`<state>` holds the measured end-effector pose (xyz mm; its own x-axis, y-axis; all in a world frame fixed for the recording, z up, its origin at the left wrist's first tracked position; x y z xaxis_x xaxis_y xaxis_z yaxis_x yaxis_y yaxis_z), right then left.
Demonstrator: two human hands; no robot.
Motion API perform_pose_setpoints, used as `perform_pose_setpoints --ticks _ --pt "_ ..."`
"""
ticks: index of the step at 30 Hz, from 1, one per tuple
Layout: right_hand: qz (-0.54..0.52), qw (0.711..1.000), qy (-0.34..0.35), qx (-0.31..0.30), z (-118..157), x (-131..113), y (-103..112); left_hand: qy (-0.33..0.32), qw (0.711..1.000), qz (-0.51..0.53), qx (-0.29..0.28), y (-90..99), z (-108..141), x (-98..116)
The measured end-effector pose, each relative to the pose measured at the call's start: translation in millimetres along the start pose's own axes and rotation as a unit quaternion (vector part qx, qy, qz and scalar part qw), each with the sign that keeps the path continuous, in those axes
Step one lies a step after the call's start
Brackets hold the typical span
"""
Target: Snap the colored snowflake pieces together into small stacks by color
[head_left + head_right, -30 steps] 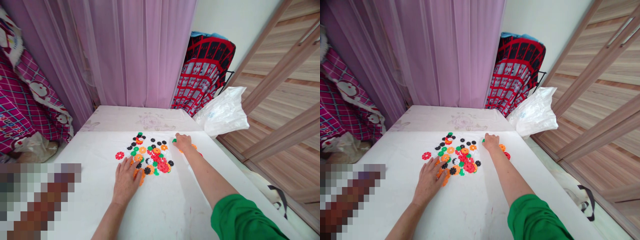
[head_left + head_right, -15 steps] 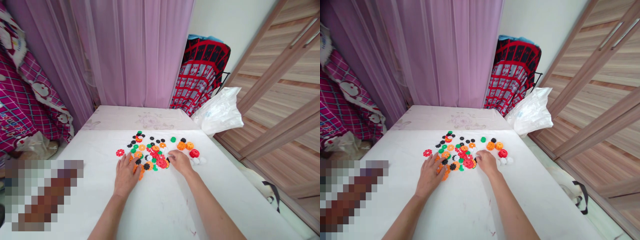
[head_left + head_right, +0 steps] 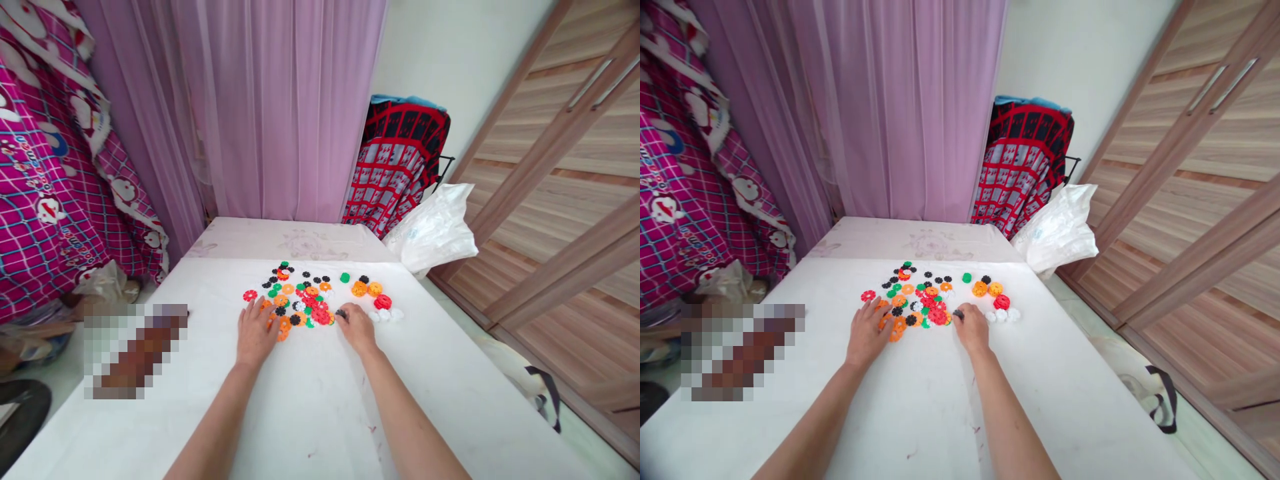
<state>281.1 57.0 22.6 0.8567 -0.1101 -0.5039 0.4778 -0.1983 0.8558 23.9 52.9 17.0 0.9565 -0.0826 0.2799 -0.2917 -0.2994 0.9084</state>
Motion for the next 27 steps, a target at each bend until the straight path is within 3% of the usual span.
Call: perform_pose_setpoints --ticks 4,10,15,19,27 --pt "-0.038 0.998 0.017 0.056 21.2 9.2 -7.1 0.009 1.000 -0.001 -0.001 3.0 6.9 -0.7" --pt "-0.125 0.987 0.044 0.088 37.7 16.1 -10.3 0.011 1.000 -0.002 0.010 4.8 13.9 -1.6" --pt "-0.168 0.982 -0.008 0.083 36.7 19.4 -12.3 0.010 1.000 0.000 0.009 3.5 13.0 -2.3" --pt "-0.152 0.985 0.005 0.087 36.1 19.5 -9.3 0.011 1.000 0.004 0.001 2.5 12.7 -3.2" --pt "-0.077 0.996 0.036 0.032 36.5 16.4 -8.0 0.017 0.999 0.020 -0.020 2.4 13.8 -5.9"
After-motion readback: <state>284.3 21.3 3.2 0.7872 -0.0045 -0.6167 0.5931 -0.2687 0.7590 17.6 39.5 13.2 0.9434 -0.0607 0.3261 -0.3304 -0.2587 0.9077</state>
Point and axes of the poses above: each hand's wrist, its own z-axis away from the middle knuckle, its own y-axis out of the back of the hand, x = y × z, the point moved 1 cm from there along -z, towards the middle knuckle, and after that the axes turned 9 degrees about -z, right-handed, at the moved point
